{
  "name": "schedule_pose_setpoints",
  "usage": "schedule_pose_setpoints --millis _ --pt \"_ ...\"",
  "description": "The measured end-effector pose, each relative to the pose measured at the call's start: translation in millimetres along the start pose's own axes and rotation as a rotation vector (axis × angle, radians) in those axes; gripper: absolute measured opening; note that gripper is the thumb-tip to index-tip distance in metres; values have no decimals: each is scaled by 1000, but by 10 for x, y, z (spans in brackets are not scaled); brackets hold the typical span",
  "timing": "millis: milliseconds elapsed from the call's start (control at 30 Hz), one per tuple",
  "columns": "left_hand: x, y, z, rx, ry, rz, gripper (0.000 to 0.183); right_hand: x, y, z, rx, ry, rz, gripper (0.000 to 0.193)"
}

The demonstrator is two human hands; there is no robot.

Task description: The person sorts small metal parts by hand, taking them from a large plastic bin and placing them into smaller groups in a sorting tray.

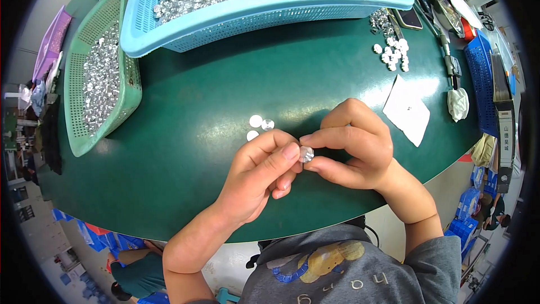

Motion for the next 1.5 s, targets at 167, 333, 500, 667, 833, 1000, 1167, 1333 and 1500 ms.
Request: schedule_pose_setpoints --millis 167,333,500,667,833,1000,1167,1333,1500 --pt "-99 -3 56 16 97 48 18 112 -3 66 18 -23 -33 28" --pt "-762 -132 560 317 -45 473 10 348 -25 321 202 -245 -175 33" --pt "-796 -97 422 236 -197 415 13 467 46 365 212 -332 -179 27" --pt "-580 -35 283 134 -111 325 13 422 30 331 143 -238 -144 23" --pt "-336 -11 77 -43 -51 250 15 219 47 126 -28 -128 26 27" --pt "-151 13 -48 -130 -120 36 25 140 31 64 -35 -114 71 29" --pt "-128 12 -35 -122 -115 25 27 124 24 57 -47 -93 84 29" --pt "-125 14 -31 -109 -104 17 26 128 26 51 -55 -88 73 29" --pt "-109 26 -30 -91 -131 -10 20 131 28 45 -73 -96 70 29"
Point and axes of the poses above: each hand's wrist, its own y-axis towards the middle knuckle, its own x-axis out of the palm, z = x × y, the point moved 9 cm from there along y, towards the middle knuckle, and after that the axes turned 12 degrees about y, right-handed, at the moved point
